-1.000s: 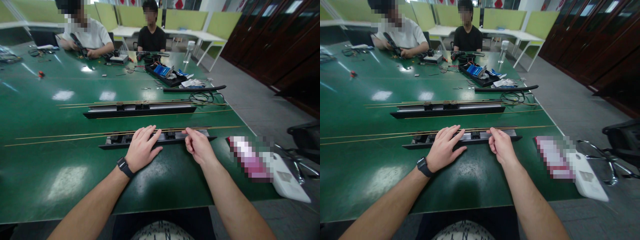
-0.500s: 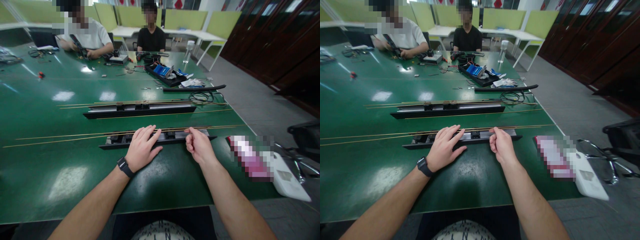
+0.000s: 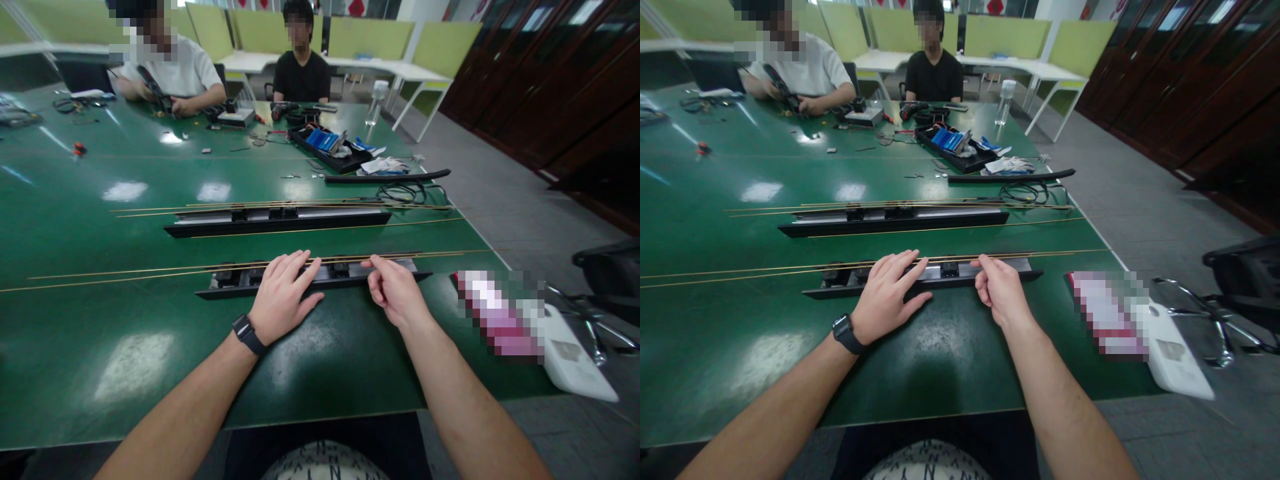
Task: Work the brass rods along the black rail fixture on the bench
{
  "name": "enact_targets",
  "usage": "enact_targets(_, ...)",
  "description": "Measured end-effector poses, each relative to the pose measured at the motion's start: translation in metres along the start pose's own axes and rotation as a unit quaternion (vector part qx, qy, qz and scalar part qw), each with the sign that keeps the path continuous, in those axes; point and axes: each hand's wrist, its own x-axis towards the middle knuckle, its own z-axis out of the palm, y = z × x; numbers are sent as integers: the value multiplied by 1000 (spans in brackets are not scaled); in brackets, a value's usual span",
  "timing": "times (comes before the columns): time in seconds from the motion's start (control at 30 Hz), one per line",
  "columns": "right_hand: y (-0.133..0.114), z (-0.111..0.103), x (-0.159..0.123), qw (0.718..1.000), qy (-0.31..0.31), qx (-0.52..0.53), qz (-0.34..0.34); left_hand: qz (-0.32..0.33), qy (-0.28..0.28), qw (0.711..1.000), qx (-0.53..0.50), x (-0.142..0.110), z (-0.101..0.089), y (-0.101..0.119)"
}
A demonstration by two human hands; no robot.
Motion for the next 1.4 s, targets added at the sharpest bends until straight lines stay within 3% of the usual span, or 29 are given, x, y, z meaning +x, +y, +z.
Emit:
enact_targets(0.17, 0, 0, 1, 1000, 24, 18, 3, 2, 3, 1000, 2, 0, -1, 0)
enact_targets(0.77, 1, -2, 1, 1000, 12, 15, 8, 0, 7, 1000, 3, -1, 0, 0)
enact_targets(0.97, 0, -1, 1, 1000, 10, 21, 7, -15, 47, 999, -11, -2, 1, -4)
enact_targets(1.1, 0, -1, 0, 1000, 11, 25, 8, -65, 101, 993, -2, 0, -3, -9)
enact_targets(1.2, -1, -1, 0, 1000, 13, 25, 8, -148, 137, 979, 34, 1, -7, -15)
enact_targets(1.4, 1, -1, 1, 1000, 13, 25, 8, -246, 142, 956, 70, 3, -8, -21)
